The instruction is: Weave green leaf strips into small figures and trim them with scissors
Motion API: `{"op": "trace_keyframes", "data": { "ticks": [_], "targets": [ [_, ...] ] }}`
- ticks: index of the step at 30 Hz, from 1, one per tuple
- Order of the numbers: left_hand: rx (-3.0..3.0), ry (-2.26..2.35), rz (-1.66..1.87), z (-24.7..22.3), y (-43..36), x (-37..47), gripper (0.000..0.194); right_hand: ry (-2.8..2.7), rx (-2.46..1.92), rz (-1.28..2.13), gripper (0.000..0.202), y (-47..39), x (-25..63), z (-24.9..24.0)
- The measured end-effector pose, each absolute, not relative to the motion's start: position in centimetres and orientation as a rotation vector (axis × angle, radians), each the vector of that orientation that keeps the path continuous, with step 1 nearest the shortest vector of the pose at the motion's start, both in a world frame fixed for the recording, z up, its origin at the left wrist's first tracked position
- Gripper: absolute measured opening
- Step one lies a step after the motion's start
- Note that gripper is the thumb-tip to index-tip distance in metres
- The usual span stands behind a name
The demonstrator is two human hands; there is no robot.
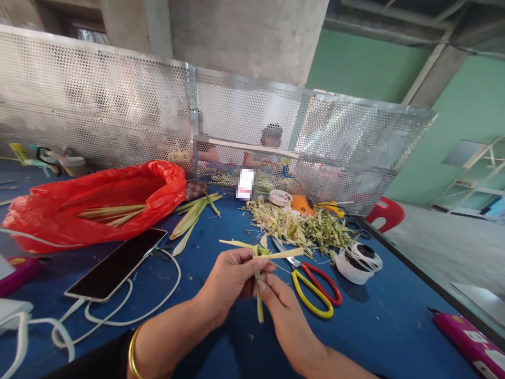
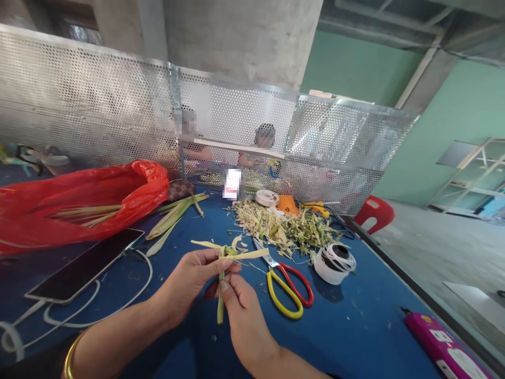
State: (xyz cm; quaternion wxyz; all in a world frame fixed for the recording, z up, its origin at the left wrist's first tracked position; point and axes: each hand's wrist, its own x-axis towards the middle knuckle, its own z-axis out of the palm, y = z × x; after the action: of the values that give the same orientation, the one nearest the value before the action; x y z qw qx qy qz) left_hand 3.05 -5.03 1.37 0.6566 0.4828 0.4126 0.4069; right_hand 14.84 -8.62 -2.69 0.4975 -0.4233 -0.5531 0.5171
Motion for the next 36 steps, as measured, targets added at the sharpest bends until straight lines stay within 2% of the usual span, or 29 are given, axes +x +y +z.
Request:
{"op": "trace_keyframes", "data": {
  "ticks": [5, 14, 23, 27, 30, 36],
  "targets": [
    [1.051, 0.954, 0.947, 1.2, -5.1, 3.0, 0.03, -1.445, -1.024, 1.214, 0.037, -8.8, 14.8, -2.6],
    [1.003, 1.05, 0.96, 1.1, -5.2, 3.2, 0.027, -1.508, -1.042, 1.239, 0.034, -9.5, 14.7, -2.2],
    [1.058, 1.047, 1.049, 1.5, -4.9, 2.9, 0.018, -1.611, -1.146, 1.136, 0.03, -9.5, 15.2, -2.6],
    [1.202, 1.003, 1.122, 2.0, -4.4, 2.5, 0.008, -1.327, -1.133, 1.106, 0.024, -8.0, 16.9, -1.4],
    [1.172, 0.977, 1.029, 2.3, -4.3, 2.4, 0.017, -1.137, -1.101, 1.12, 0.025, -7.1, 18.2, -0.3],
    [1.158, 0.944, 0.836, 1.9, -4.7, 2.8, 0.029, -1.144, -1.125, 1.118, 0.017, -7.1, 18.2, 0.0]
  ]
}}
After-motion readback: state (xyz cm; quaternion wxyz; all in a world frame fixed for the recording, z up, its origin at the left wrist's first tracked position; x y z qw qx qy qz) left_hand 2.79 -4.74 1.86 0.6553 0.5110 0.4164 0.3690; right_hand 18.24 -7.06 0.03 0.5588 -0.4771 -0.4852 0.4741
